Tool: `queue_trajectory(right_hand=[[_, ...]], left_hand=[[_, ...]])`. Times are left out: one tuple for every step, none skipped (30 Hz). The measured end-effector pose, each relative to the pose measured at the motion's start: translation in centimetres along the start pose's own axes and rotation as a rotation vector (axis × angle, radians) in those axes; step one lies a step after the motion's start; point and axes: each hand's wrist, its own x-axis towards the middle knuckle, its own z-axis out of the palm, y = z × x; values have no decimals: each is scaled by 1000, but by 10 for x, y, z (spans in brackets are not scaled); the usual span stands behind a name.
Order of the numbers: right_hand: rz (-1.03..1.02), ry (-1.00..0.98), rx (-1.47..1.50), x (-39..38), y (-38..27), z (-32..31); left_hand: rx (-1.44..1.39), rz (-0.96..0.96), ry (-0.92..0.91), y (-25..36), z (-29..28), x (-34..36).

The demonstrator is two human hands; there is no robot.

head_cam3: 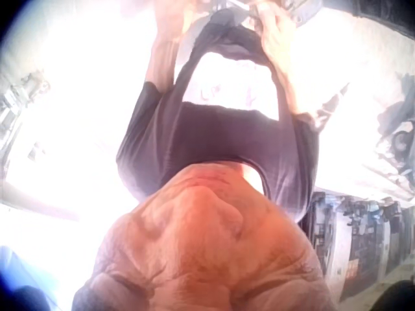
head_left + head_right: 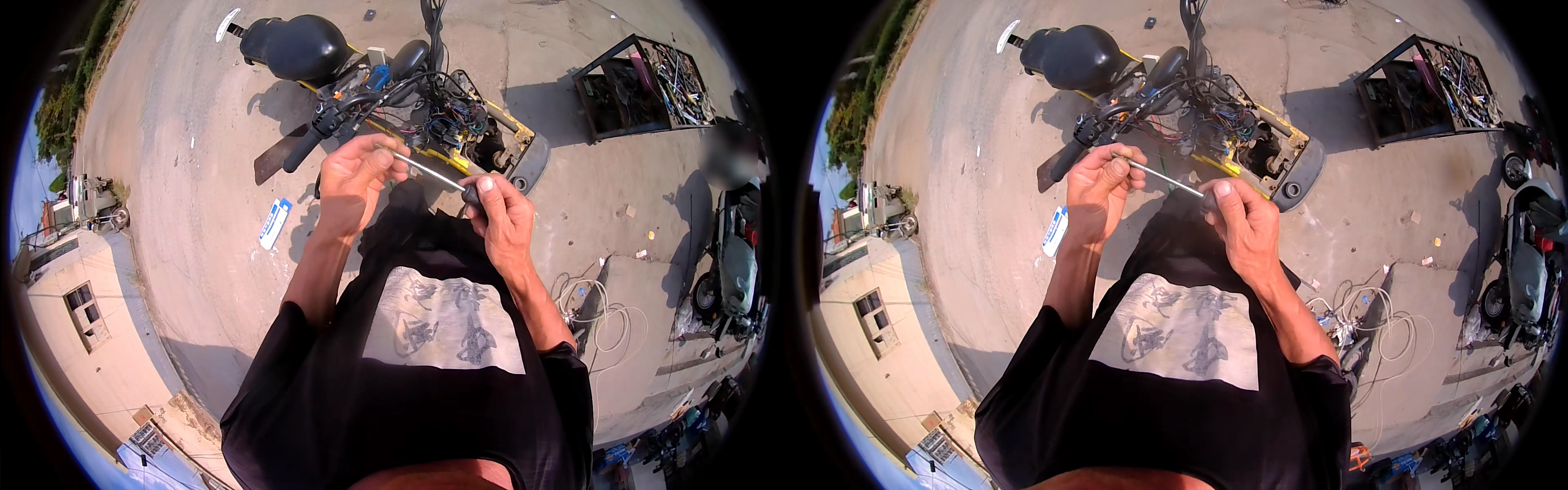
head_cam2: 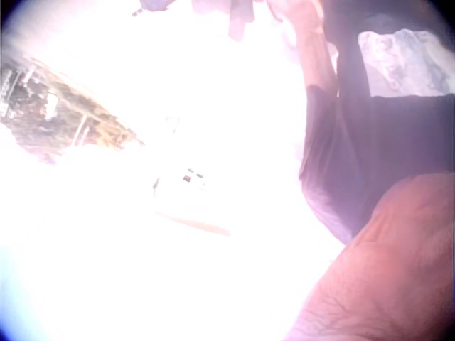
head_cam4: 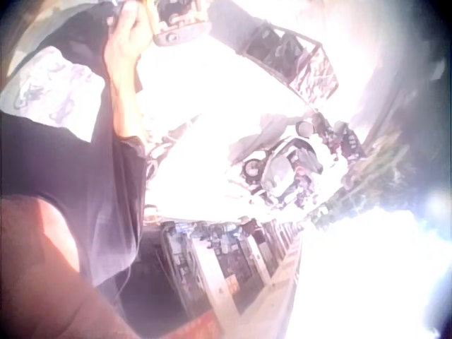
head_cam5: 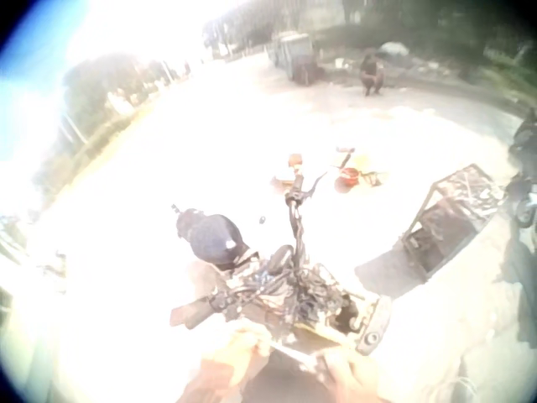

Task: The person uses a screwdriver to adjust components on the motorcycle's handlebar area. They select a screwdriver from a nearby tool tray, then repeatedly tighten or loosen screws on the handlebar assembly while holding the controls.

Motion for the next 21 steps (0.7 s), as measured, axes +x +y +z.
queue_trajectory(right_hand=[[-11,-7,138,5,0,7],[-26,-11,265,12,3,14],[-42,-17,392,20,7,21],[-58,-27,519,29,11,28],[-106,-50,478,29,19,34],[-225,10,303,35,23,40],[-338,68,125,42,25,47],[-449,126,-55,47,26,54],[-303,108,64,49,27,59],[-157,92,182,50,27,63],[-25,72,305,50,26,67],[107,50,427,50,24,69],[195,-76,536,53,23,64],[108,-21,530,54,25,72],[21,33,520,54,29,84],[-64,86,506,54,33,90],[-107,68,396,54,38,85],[-191,109,212,54,44,84],[-275,145,26,53,50,83],[-369,178,-153,54,55,82],[-385,162,-212,54,58,79]], left_hand=[[6,4,-22,5,-1,5],[1,10,-48,8,-6,12],[6,-7,-65,10,-14,18],[13,-13,-82,14,-23,27],[19,-33,-80,16,-32,29],[25,-54,-77,19,-39,31],[25,-58,-65,22,-44,40],[19,-72,-70,24,-50,44],[12,-87,-74,26,-56,47],[4,-102,-78,27,-62,49],[11,-118,-94,31,-68,49],[18,-119,-105,33,-72,50],[25,-119,-115,36,-74,51],[27,-124,-120,35,-76,52],[33,-139,-102,36,-78,54],[39,-153,-82,36,-80,54],[41,-156,-56,35,-81,54],[32,-155,-47,32,-83,53],[22,-153,-35,27,-85,51],[20,-145,-29,25,-86,50],[30,-129,-19,23,-83,46]])
